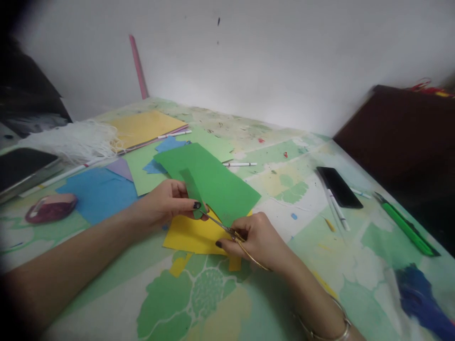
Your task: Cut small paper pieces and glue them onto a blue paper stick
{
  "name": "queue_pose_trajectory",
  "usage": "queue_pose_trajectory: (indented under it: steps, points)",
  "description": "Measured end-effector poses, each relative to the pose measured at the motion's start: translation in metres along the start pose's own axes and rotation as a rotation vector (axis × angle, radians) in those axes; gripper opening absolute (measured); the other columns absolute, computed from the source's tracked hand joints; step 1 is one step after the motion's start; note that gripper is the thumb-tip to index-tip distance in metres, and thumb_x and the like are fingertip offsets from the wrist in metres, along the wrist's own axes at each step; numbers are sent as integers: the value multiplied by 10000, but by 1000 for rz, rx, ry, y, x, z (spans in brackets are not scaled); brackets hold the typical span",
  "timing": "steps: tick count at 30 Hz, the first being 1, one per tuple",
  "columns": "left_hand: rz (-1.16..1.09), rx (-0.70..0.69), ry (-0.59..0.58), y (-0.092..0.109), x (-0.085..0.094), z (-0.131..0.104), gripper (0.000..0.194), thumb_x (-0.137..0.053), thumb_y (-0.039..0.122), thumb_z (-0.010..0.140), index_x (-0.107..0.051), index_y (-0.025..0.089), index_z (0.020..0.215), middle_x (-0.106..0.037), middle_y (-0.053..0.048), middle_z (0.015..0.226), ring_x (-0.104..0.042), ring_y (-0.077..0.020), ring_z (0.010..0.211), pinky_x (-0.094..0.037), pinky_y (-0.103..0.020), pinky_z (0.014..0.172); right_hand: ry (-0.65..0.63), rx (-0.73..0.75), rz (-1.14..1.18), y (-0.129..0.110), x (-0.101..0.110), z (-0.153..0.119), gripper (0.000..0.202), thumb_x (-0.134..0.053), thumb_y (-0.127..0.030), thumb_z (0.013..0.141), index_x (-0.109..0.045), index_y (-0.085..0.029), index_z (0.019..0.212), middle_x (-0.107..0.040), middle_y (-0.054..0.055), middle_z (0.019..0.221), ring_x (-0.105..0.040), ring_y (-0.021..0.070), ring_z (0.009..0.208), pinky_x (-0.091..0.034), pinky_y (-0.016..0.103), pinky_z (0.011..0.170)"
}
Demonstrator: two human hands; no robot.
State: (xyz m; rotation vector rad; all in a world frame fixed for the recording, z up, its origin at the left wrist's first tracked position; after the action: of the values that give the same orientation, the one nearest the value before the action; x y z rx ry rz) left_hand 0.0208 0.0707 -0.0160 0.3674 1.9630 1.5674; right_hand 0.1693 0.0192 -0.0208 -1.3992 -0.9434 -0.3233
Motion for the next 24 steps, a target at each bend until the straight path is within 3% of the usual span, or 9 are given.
queue_pose_trajectory:
  steps: [9, 24]
  points:
    - [116, 45, -64, -3, 3, 1, 85, -692, 156, 651, -684, 98, 712, -716, -100, 728, -678, -169, 682, -519, -225, 588, -16, 60, -127, -4, 0, -2, 430, -603, -342, 727, -291, -169, 487, -182, -73, 491, -164, 58, 481, -127, 225, 426]
    - [254, 66, -66, -3, 7, 1, 79, -689, 162, 636, -664, 90, 655, -684, -77, 617, -672, -167, 635, -524, -228, 573, -24, 100, -211, -6, -2, -2, 401, -615, -364, 736, -369, -161, 493, -223, -72, 477, -180, 63, 485, -142, 225, 433]
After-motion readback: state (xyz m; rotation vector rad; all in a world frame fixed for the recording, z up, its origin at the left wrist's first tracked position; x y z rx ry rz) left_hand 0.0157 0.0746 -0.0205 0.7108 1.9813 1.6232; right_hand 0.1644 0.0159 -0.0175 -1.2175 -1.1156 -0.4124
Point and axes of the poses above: each hand's wrist, its own z-axis towards the middle knuckle, its own x-axis out of the back of the hand, y = z × x, the point moved 7 cm from there along z, towards the middle knuckle
